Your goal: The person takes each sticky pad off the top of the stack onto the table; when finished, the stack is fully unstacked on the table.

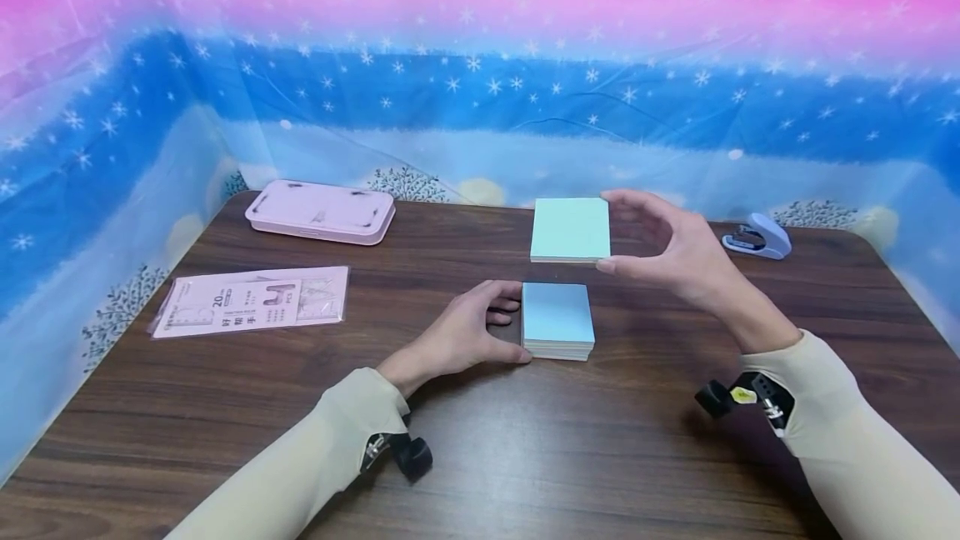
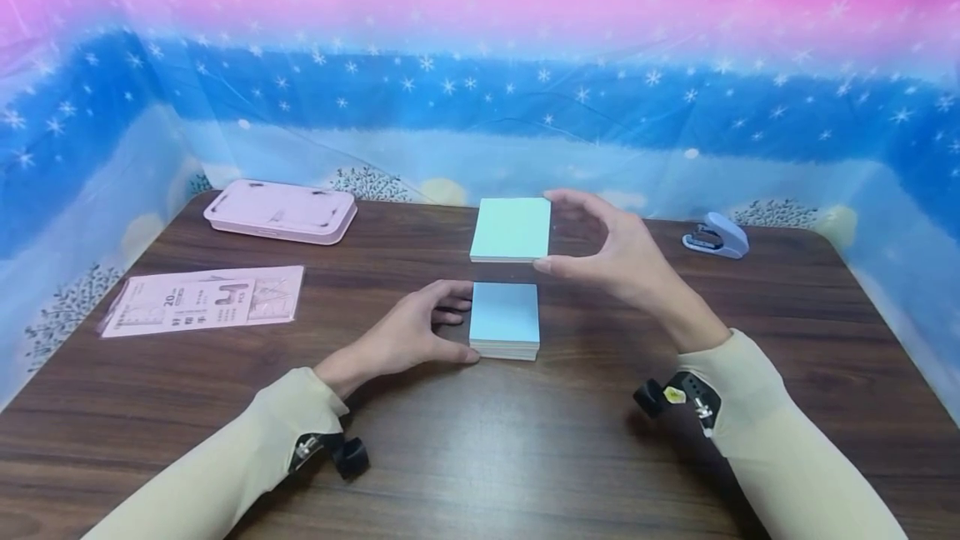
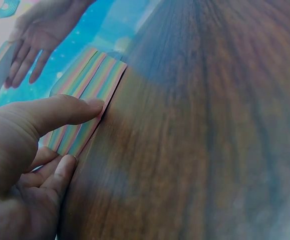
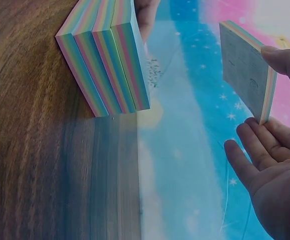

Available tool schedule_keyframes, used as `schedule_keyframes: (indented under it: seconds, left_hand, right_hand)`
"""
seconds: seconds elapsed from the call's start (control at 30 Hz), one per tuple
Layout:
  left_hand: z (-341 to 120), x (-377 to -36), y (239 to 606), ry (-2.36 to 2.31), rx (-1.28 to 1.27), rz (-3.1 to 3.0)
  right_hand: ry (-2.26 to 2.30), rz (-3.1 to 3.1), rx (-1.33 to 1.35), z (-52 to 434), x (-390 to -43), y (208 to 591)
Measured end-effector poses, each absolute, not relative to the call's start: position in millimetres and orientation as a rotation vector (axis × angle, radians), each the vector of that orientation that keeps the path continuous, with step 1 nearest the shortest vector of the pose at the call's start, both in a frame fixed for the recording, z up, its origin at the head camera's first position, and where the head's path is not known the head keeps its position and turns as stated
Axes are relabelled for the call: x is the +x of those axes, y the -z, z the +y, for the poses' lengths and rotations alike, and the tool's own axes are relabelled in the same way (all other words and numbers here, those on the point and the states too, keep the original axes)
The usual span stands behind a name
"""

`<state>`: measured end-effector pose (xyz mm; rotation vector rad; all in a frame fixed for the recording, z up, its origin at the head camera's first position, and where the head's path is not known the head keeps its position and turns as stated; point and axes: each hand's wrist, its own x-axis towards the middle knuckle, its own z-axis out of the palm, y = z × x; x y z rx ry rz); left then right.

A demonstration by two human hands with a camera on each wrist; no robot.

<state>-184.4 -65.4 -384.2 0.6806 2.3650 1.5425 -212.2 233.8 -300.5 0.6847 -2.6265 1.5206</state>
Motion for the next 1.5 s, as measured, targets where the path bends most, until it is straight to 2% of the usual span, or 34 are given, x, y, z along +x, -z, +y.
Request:
schedule_keyframes:
  seconds: [0.3,0.9,1.5]
  left_hand:
    - [-67.7,-184.7,386.8,-1.545,0.680,2.370]
    - [-67.3,-185.3,387.1,-1.570,0.716,2.353]
    - [-67.4,-184.1,388.0,-1.570,0.717,2.360]
  right_hand:
    - [-1.604,-2.627,0.669,226.2,-229.8,300.8]
    - [-1.501,-2.788,0.728,192.5,-307.2,313.3]
    - [-1.413,-2.936,0.707,166.5,-339.8,342.8]
